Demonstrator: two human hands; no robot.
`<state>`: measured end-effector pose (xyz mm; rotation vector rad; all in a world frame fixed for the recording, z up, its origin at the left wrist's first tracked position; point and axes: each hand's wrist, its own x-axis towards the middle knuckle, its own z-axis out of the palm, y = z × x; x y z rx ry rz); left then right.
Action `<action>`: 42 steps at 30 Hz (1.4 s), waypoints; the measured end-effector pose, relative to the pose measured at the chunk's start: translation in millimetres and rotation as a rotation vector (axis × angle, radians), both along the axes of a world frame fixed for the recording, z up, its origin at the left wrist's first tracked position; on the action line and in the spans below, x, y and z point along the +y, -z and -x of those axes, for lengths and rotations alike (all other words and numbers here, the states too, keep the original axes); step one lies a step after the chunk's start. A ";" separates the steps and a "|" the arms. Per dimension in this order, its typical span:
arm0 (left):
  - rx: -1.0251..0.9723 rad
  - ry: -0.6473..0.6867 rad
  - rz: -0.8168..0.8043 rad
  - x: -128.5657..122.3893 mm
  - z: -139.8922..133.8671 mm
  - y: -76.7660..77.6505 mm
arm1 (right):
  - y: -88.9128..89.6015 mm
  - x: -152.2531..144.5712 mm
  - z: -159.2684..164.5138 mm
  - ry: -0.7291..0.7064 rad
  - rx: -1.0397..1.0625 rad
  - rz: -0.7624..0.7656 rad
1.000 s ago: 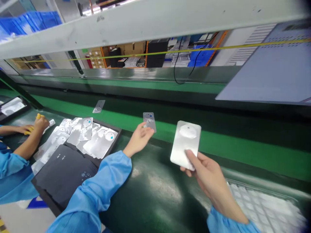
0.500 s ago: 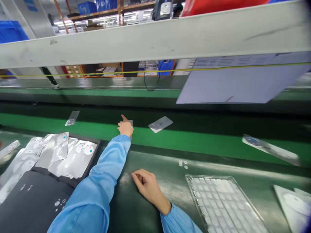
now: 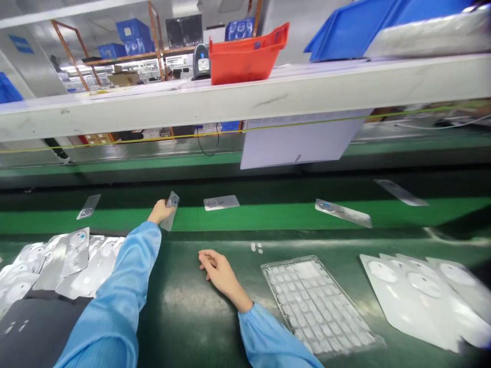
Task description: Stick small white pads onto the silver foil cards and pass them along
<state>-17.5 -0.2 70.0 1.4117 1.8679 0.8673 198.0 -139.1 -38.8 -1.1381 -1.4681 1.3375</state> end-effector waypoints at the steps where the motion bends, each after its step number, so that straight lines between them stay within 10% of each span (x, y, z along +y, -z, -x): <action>1: -0.060 0.036 -0.014 -14.8 -7.2 1.2 | -3.5 1.5 -2.2 0.024 0.009 0.017; 11: -0.889 0.165 0.181 -170.6 -94.5 65.0 | -23.9 -67.1 -43.4 -0.143 -0.101 0.093; 18: -1.024 0.050 0.284 -181.6 -113.2 83.7 | -27.5 -90.4 -66.8 0.061 -0.303 0.002; 26: -0.737 0.226 0.048 -185.8 -115.8 94.6 | -25.3 -69.2 -63.6 0.140 -0.469 -0.529; 42: -0.847 0.112 0.137 -185.4 -113.3 89.3 | -17.6 -60.3 -54.3 0.187 -0.432 -0.244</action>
